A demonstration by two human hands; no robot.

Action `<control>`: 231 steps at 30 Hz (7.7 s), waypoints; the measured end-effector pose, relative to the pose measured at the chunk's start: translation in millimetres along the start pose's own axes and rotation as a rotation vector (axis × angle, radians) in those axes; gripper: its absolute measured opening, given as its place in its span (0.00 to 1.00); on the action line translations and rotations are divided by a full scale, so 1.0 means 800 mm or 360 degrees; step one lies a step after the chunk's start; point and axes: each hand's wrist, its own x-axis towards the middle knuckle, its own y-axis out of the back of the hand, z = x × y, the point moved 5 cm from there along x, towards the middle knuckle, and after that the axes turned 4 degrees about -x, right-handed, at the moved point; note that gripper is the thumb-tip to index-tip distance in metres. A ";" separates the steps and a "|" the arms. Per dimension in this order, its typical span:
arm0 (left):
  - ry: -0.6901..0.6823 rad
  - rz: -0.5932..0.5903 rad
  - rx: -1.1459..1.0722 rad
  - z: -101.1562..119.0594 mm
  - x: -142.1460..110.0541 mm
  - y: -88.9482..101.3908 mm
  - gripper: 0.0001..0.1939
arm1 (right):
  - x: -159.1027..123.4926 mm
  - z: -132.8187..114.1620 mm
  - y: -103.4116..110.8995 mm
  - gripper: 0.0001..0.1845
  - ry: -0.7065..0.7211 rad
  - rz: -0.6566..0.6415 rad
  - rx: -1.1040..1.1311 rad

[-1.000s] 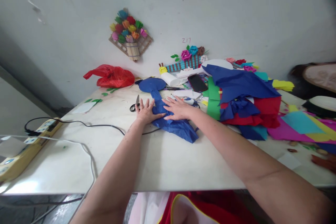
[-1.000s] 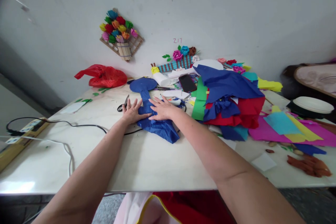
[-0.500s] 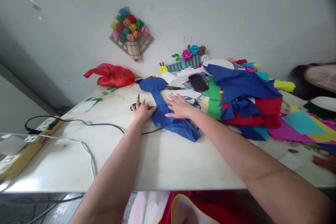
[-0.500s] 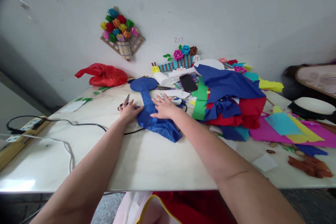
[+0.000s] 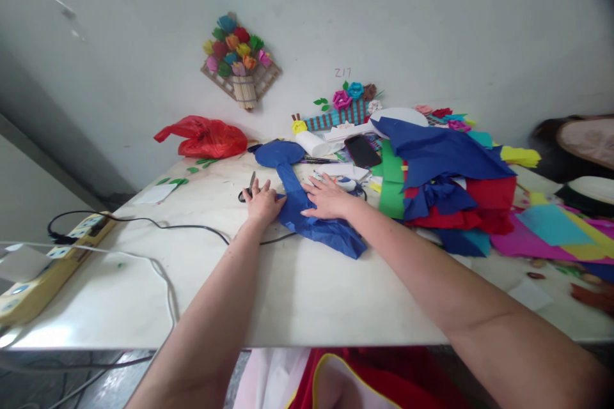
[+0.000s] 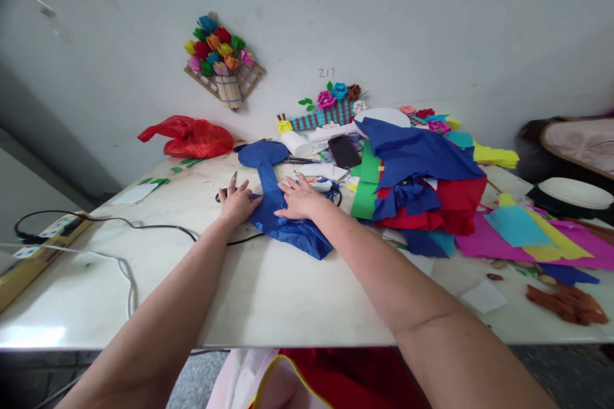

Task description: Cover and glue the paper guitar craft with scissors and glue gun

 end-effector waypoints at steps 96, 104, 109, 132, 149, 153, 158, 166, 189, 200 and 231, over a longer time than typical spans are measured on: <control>-0.0746 -0.0104 0.0161 0.021 -0.021 0.005 0.34 | -0.015 -0.001 0.024 0.38 0.0025 -0.0062 0.0214; -0.0697 -0.0261 0.0086 0.019 -0.022 0.004 0.36 | -0.019 -0.003 0.032 0.38 0.0095 -0.0008 0.0216; -0.0722 -0.0384 0.0050 0.018 -0.023 0.000 0.35 | -0.019 -0.005 0.031 0.39 0.0220 0.0010 0.0206; -0.0607 -0.0189 -0.0031 0.009 -0.016 0.008 0.29 | -0.024 -0.006 0.041 0.38 0.0183 0.0046 0.0168; -0.0187 -0.0075 0.0045 -0.006 -0.005 -0.004 0.37 | -0.024 -0.015 0.039 0.38 0.0289 0.0120 0.0236; -0.0160 -0.0074 0.0037 -0.002 -0.005 -0.003 0.40 | -0.021 -0.016 0.037 0.37 0.0282 0.0099 0.0226; -0.0133 -0.0117 0.0055 -0.001 -0.006 -0.005 0.43 | -0.018 -0.018 0.033 0.36 0.0256 0.0039 0.0165; 0.0013 -0.0215 0.0031 -0.005 -0.003 -0.008 0.46 | -0.022 -0.018 0.035 0.37 0.0246 0.0072 0.0148; 0.0111 -0.0232 0.0008 -0.012 0.005 -0.018 0.42 | -0.019 -0.024 0.032 0.36 0.0316 0.0230 0.0202; 0.0091 -0.0133 0.0037 -0.008 0.006 -0.015 0.38 | -0.017 -0.032 0.030 0.37 0.0356 0.0252 0.0226; 0.0258 -0.0039 -0.0060 -0.004 0.003 -0.008 0.41 | -0.016 -0.001 0.023 0.27 0.0014 -0.0006 -0.0030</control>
